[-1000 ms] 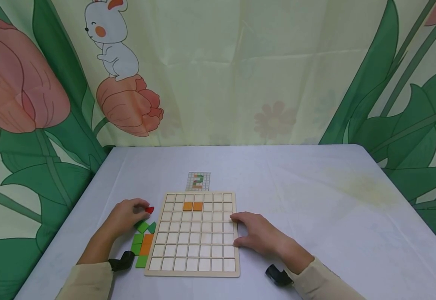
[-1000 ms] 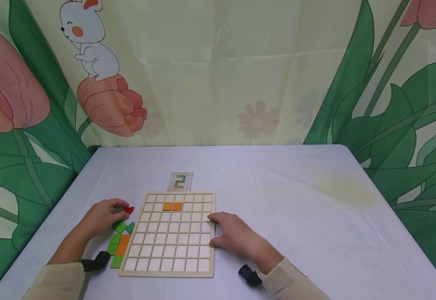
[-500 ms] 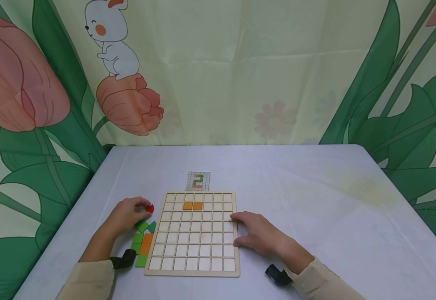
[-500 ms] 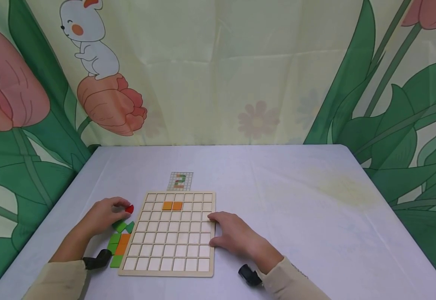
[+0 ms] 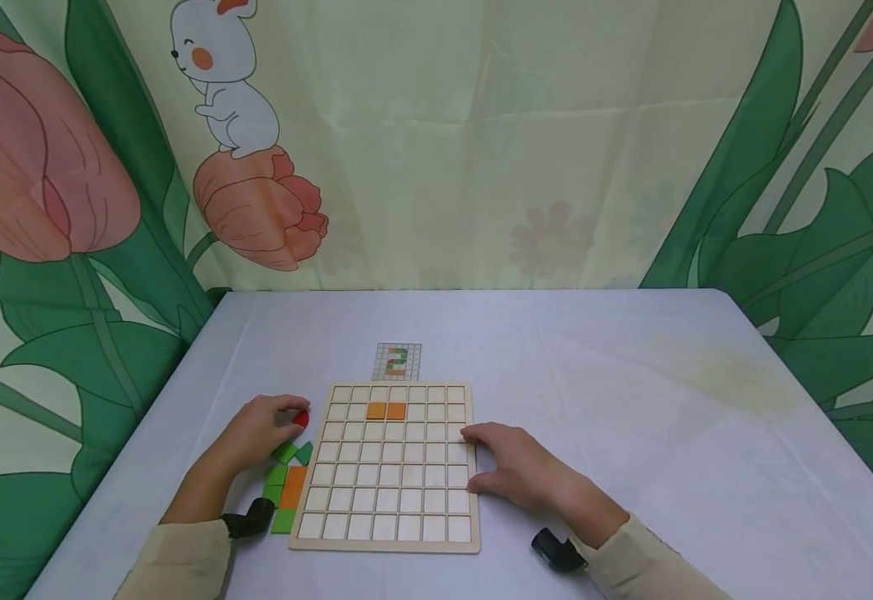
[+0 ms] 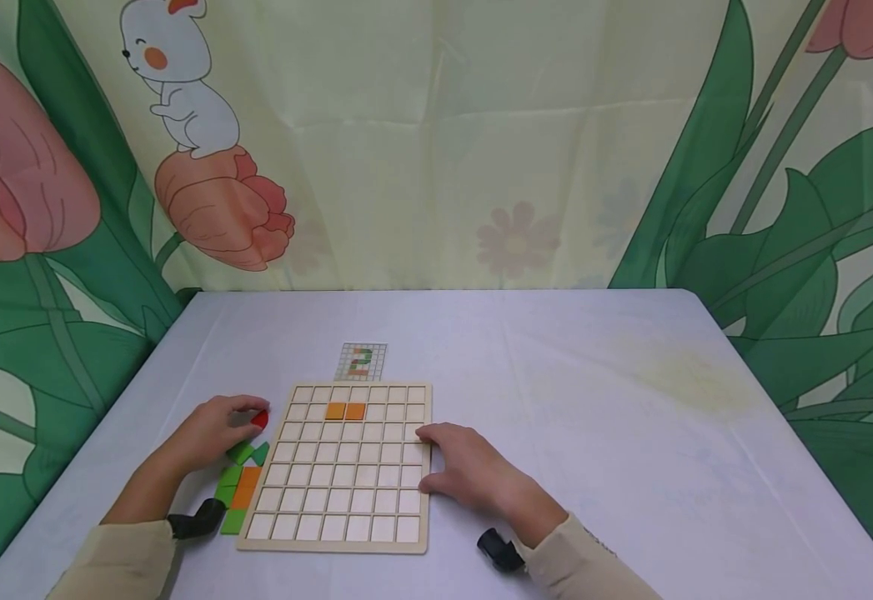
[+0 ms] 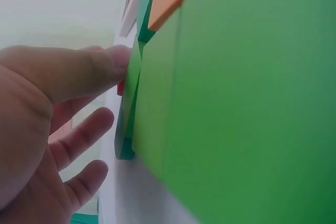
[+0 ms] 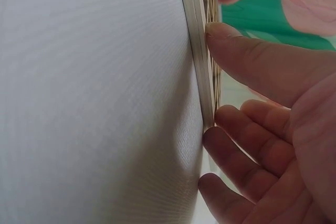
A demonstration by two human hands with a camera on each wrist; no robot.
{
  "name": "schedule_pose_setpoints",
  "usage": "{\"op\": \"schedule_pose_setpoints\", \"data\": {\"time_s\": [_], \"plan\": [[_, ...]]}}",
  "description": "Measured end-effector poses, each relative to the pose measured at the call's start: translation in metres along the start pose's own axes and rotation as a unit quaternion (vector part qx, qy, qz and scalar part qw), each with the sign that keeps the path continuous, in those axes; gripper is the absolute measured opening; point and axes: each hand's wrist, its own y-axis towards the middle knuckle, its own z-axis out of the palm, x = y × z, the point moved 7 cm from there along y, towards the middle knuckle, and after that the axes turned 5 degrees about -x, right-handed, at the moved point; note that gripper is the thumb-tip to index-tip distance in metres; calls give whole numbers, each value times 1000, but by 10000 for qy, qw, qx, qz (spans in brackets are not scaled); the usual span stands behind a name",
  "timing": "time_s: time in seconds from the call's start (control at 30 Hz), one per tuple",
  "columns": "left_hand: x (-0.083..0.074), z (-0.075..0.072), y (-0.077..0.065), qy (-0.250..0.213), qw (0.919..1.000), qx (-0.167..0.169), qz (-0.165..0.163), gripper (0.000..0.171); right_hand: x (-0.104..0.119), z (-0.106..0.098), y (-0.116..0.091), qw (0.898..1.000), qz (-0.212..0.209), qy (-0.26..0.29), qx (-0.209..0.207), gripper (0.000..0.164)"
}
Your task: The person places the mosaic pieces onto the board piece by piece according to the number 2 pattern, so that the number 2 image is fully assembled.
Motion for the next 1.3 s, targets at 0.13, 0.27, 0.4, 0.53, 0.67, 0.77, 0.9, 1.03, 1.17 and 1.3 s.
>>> {"op": "schedule_pose_setpoints", "data": {"time_s": [0.13,0.27,0.4,0.53,0.67,0.77,0.9,1.03,1.17,1.3], "plan": [[3,1,1,-11,9999,-82,-125,37,0,0,0,10000,9,-13,-2,62],[4,1,2,-17,9996,-115,-241,37,-1,0,0,10000,22,-20,-25,62],[4,0,3,15,9996,-167,-238,35,0,0,0,10000,15,-32,-48,62],[3,-1,3,18,9995,-246,-211,33,0,-1,-1,10000,8,-38,-40,62],[3,-2,3,22,9993,-287,-242,33,1,-1,-1,10000,-12,-7,-44,62],[3,-2,3,33,9993,-287,-256,33,1,-1,-1,10000,-38,4,-42,62],[3,-2,3,25,9992,-311,-250,32,1,-1,0,10000,-74,-20,-36,63],[3,-3,3,20,9992,-331,-230,32,1,-1,0,10000,-37,-33,-30,63],[0,-5,3,60,9993,-317,-184,33,1,0,-1,10000,24,-18,-17,63],[-5,-7,3,91,9995,-296,-82,32,1,0,0,10000,-12,-3,-41,63]]}}
